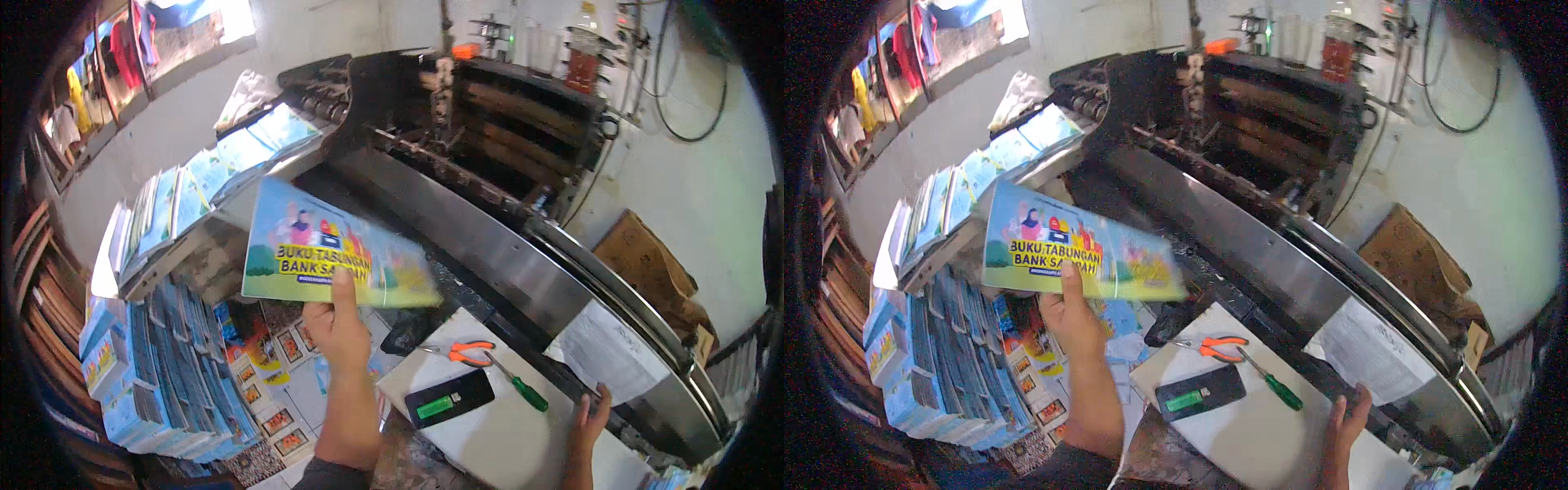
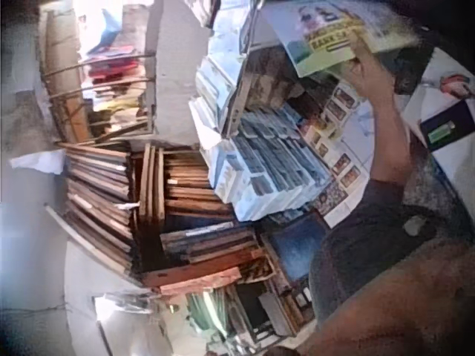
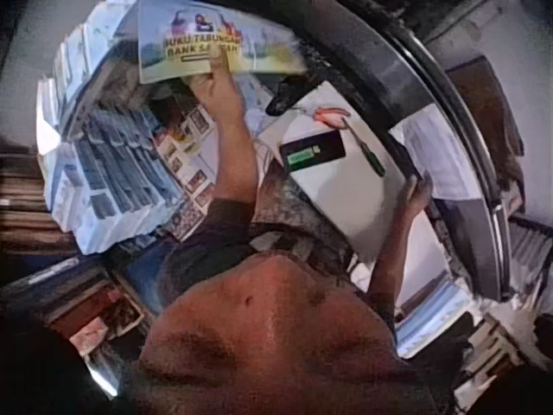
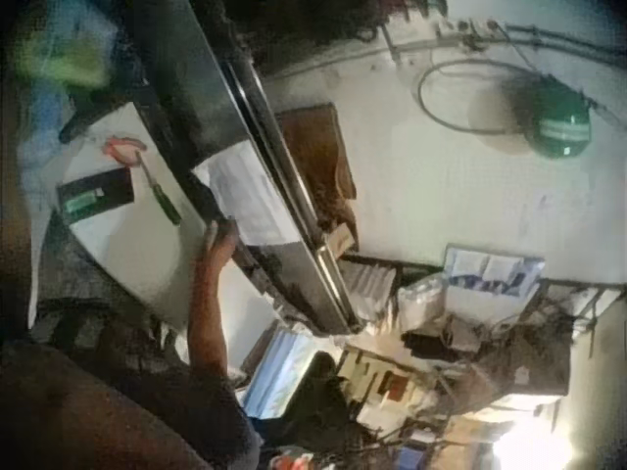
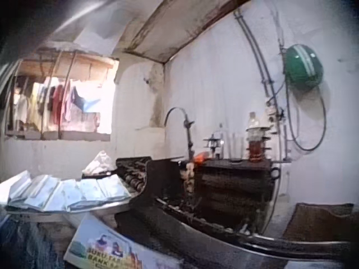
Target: The person flips through the pages of a booklet, organizes printed papers into stacks, and uses a screwdriver and pliers to adjust a mechanical stapler or binding machine to secure the booklets.
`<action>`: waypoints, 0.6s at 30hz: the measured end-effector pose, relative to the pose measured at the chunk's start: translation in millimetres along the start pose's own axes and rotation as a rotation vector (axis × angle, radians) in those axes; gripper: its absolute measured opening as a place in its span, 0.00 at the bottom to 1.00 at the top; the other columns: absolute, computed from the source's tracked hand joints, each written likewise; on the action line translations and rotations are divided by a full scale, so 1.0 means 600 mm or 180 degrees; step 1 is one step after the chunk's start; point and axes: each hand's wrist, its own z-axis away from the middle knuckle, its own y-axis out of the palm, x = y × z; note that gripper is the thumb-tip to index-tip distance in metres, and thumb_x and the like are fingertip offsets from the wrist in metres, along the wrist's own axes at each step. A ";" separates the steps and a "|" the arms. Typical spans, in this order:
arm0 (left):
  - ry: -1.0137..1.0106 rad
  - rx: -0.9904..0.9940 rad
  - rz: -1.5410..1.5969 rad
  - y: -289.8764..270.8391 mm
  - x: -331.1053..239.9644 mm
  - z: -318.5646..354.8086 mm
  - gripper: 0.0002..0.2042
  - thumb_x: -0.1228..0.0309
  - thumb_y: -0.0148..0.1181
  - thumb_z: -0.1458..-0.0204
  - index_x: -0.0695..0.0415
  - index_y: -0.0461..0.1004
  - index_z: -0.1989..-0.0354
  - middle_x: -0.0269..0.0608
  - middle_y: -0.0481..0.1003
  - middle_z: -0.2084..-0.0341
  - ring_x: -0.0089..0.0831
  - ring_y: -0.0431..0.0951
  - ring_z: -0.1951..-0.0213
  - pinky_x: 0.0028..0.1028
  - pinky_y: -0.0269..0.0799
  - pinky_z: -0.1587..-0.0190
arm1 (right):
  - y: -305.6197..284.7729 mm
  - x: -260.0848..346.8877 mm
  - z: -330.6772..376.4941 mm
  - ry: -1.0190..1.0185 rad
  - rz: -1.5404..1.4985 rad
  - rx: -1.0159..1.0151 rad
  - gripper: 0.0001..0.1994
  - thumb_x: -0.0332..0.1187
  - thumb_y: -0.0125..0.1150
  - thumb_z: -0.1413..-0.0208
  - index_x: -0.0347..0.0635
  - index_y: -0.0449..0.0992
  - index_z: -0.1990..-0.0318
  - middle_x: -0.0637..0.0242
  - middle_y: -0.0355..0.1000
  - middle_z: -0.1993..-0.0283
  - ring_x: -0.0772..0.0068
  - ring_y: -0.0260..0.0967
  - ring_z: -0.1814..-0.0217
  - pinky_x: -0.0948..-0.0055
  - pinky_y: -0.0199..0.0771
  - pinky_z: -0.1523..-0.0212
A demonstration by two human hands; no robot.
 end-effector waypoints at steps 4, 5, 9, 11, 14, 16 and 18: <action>0.1181 0.2189 -0.1906 0.035 -0.172 0.060 0.15 0.68 0.66 0.49 0.63 0.74 0.56 0.54 0.75 0.51 0.45 0.78 0.53 0.36 0.72 0.48 | -0.033 0.150 -0.014 -0.0198 -0.2031 0.0180 0.28 0.43 0.56 0.38 0.34 0.62 0.37 0.54 0.60 0.34 0.59 0.60 0.34 0.58 0.63 0.38; 0.1358 0.2822 -0.2030 0.042 -0.190 0.084 0.16 0.67 0.67 0.51 0.63 0.74 0.57 0.56 0.73 0.49 0.48 0.77 0.51 0.37 0.71 0.47 | -0.021 0.192 -0.003 -0.0117 -0.2760 0.0508 0.34 0.52 0.55 0.39 0.37 0.57 0.34 0.55 0.58 0.32 0.55 0.59 0.33 0.52 0.61 0.36; 0.1624 0.5012 -0.1868 0.082 -0.203 0.211 0.22 0.62 0.70 0.57 0.62 0.71 0.58 0.62 0.62 0.38 0.58 0.67 0.41 0.46 0.66 0.42 | -0.059 0.306 0.058 0.1467 -0.4288 0.1681 0.48 0.75 0.35 0.46 0.47 0.51 0.29 0.54 0.56 0.30 0.52 0.53 0.29 0.50 0.54 0.31; 0.1536 0.5475 -0.1861 0.098 -0.220 0.266 0.24 0.58 0.70 0.57 0.61 0.71 0.57 0.63 0.56 0.35 0.62 0.60 0.36 0.53 0.62 0.40 | -0.084 0.304 0.086 0.1714 -0.4479 0.1741 0.46 0.72 0.37 0.46 0.46 0.52 0.29 0.54 0.57 0.31 0.53 0.54 0.30 0.51 0.55 0.32; 0.1135 0.5573 -0.1973 0.099 -0.224 0.330 0.30 0.50 0.67 0.55 0.63 0.70 0.52 0.67 0.50 0.33 0.68 0.48 0.32 0.69 0.49 0.38 | -0.110 0.270 0.122 0.1817 -0.4492 0.1648 0.44 0.69 0.40 0.45 0.45 0.54 0.31 0.55 0.59 0.33 0.54 0.56 0.31 0.52 0.57 0.33; 0.1121 0.5554 -0.2081 0.099 -0.238 0.356 0.32 0.46 0.65 0.53 0.63 0.71 0.51 0.68 0.50 0.33 0.70 0.47 0.32 0.70 0.48 0.40 | -0.125 0.255 0.143 0.1852 -0.4516 0.1603 0.42 0.66 0.42 0.45 0.44 0.55 0.32 0.55 0.60 0.34 0.54 0.58 0.32 0.53 0.58 0.34; 0.1124 0.5580 -0.2212 0.094 -0.250 0.378 0.33 0.43 0.64 0.52 0.63 0.71 0.51 0.68 0.50 0.33 0.71 0.46 0.32 0.73 0.47 0.41 | -0.135 0.247 0.160 0.1863 -0.4548 0.1635 0.40 0.64 0.45 0.45 0.43 0.56 0.32 0.55 0.61 0.35 0.55 0.59 0.33 0.53 0.59 0.34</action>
